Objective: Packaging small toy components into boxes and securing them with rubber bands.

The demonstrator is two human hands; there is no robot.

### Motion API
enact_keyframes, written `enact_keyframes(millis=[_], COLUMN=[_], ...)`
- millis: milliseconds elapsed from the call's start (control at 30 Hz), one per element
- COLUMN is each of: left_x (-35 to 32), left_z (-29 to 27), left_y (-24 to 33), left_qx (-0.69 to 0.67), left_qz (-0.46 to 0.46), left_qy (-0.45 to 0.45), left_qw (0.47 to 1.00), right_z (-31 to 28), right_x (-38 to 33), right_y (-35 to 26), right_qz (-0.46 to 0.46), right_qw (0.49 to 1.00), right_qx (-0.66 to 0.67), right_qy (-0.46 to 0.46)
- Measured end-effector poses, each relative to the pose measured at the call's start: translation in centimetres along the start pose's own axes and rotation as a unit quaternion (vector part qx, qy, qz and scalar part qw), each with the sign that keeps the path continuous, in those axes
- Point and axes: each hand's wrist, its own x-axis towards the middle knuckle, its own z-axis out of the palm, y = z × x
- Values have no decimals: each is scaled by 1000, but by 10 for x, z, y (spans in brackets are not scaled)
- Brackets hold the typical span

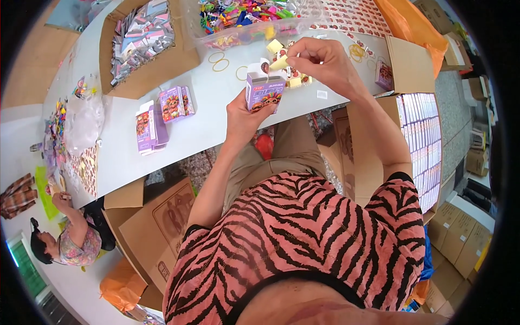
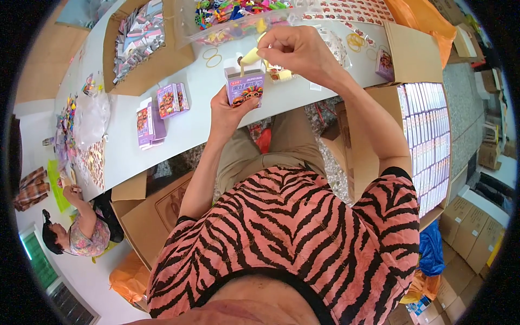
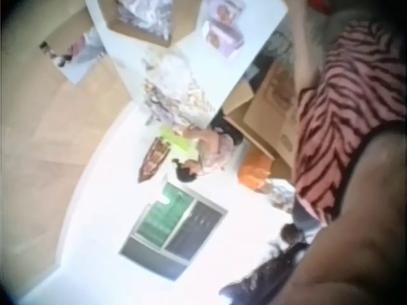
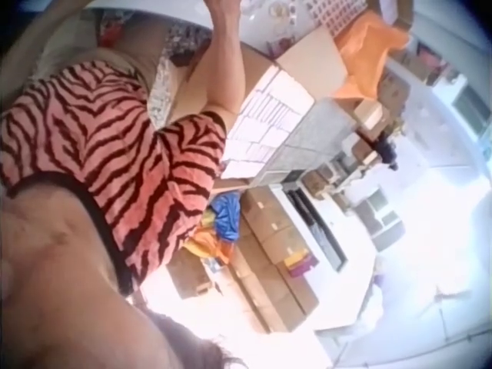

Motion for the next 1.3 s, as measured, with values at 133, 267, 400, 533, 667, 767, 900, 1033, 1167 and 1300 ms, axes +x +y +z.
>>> enact_keyframes(millis=[133,267,400,533,667,767,900,1033,1167,1300], left_x=[-2,-5,-8,-12,-14,-16,-18,-18,-18,-18], left_z=[2,2,1,1,3,4,4,3,1,-2], left_y=[3,2,2,9,10,8,6,11,13,14], left_qx=[19,36,30,33,35,49,53,41,57,74], left_qz=[15,15,15,17,24,18,16,22,26,37], left_qy=[-2,-5,-13,-23,-26,-19,-7,15,12,11], left_qw=[1000,999,999,999,999,998,998,999,998,997], right_z=[0,3,5,10,19,22,25,23,20,19], right_x=[0,2,4,2,3,1,1,1,2,2], right_y=[-4,-2,-1,-3,-2,-3,-2,-3,-4,-2], right_qz=[-4,-29,-175,-232,-350,-346,-351,-390,-442,-432], right_qw=[998,994,970,936,867,851,825,789,763,780], right_qx=[-52,-75,-165,-265,-355,-394,-442,-473,-467,-447], right_qy=[-45,-71,-35,3,14,1,18,48,75,65])
